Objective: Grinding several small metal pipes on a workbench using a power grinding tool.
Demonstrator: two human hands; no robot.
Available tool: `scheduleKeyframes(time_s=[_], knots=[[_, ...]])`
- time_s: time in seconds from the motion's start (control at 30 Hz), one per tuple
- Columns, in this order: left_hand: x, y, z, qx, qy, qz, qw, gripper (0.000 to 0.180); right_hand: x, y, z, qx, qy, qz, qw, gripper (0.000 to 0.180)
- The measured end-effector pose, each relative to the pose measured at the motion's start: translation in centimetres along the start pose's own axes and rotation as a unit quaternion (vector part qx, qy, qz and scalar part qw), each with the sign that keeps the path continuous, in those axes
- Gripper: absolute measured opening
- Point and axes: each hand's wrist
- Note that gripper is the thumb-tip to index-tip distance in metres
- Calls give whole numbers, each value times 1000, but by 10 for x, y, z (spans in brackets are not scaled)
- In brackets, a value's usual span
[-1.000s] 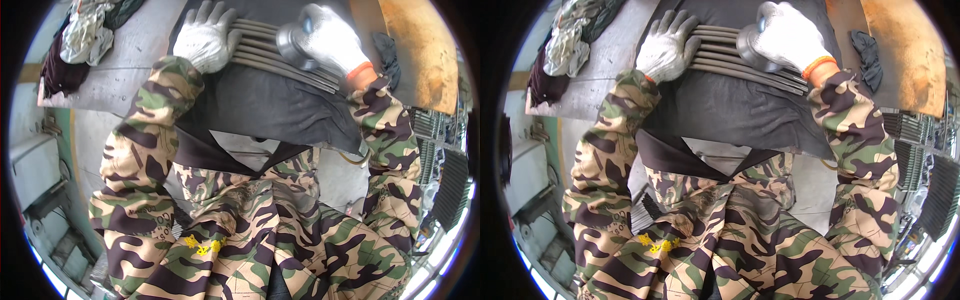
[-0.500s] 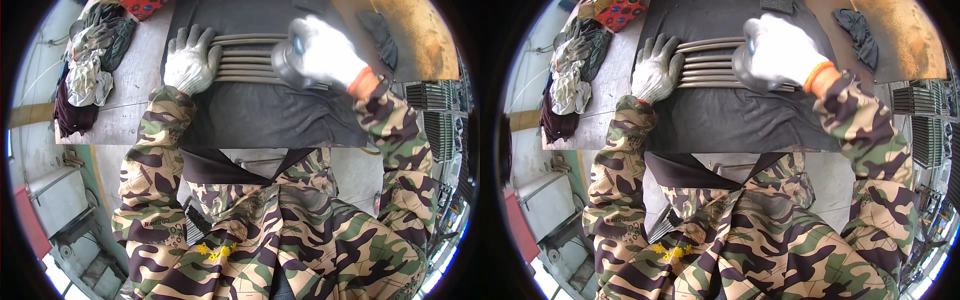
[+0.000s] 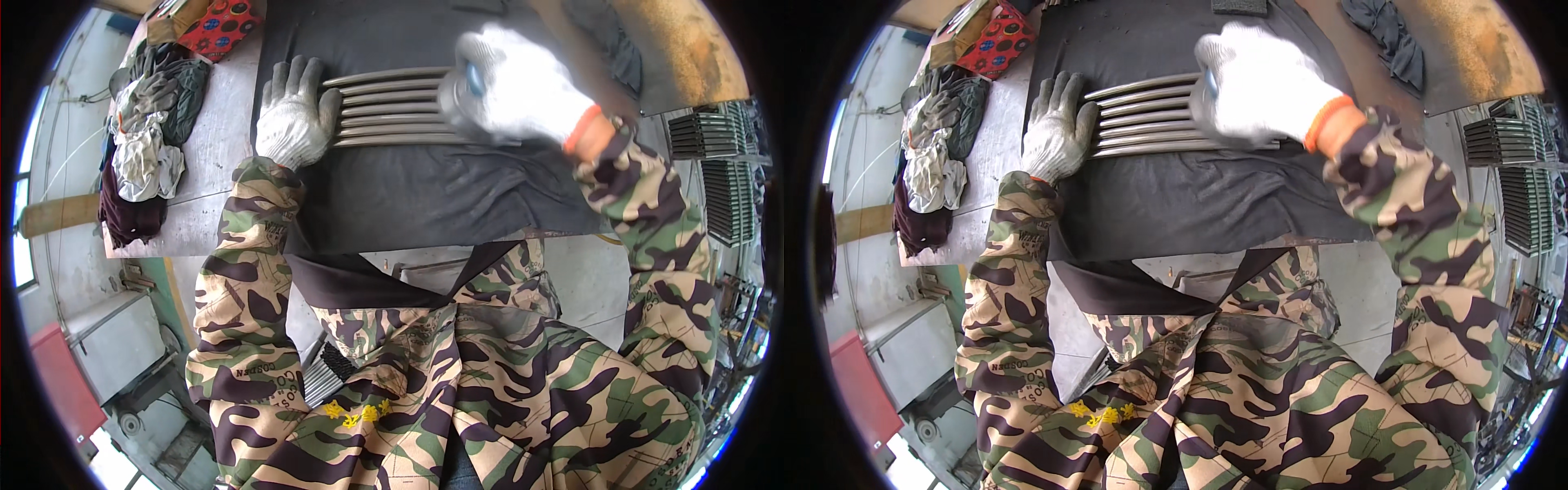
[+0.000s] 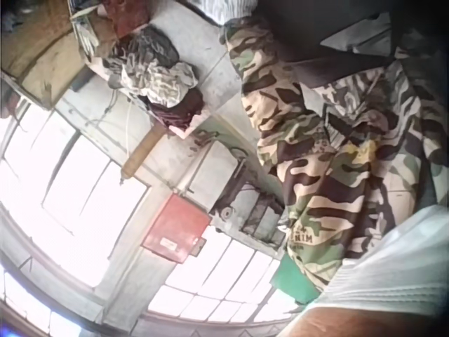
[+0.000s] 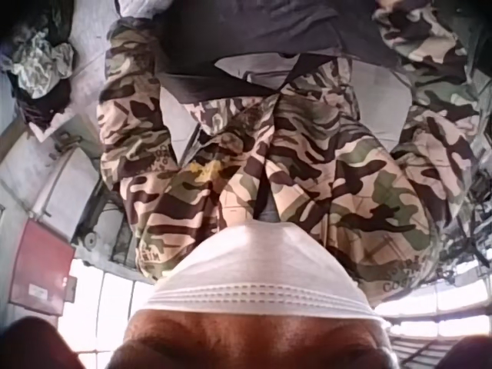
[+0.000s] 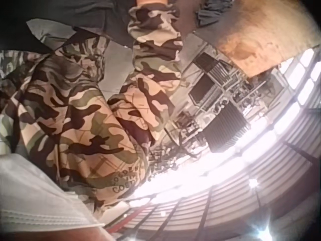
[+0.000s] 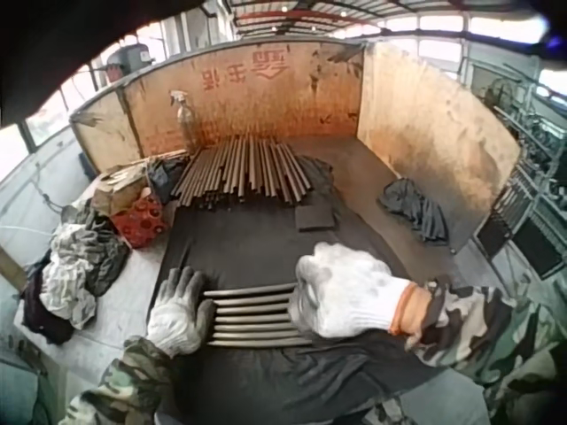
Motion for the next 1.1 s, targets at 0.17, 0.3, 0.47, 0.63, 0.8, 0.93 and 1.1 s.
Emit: scheduleKeyframes(time_s=[0.17,0.3,0.47,0.63,0.8,0.93,1.1], knots=[[-8,10,-4,33,19,10,999,60,-3,11,-2,-2,-10,37,999,33],[-22,11,-4,40,51,29,997,57,-32,15,7,0,35,-44,998,31],[-23,14,-13,29,44,9,999,49,-21,20,7,-5,22,-22,1000,35],[-30,20,-27,-24,-20,-11,999,49,-25,11,-3,13,3,-16,1000,35],[-22,7,-10,-6,7,21,1000,46,-7,1,4,10,19,-1,1000,33],[-17,1,-13,10,-10,2,1000,53,9,-19,-6,28,-28,14,999,31],[-12,11,-22,4,-65,-17,998,58,14,-28,18,31,11,-20,999,32]])
Point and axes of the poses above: each hand's wrist, its own x-axis towards the middle knuckle, its own z-axis out of the palm, y = z × x, and after that the axes turned 8 degrees about y, right-handed
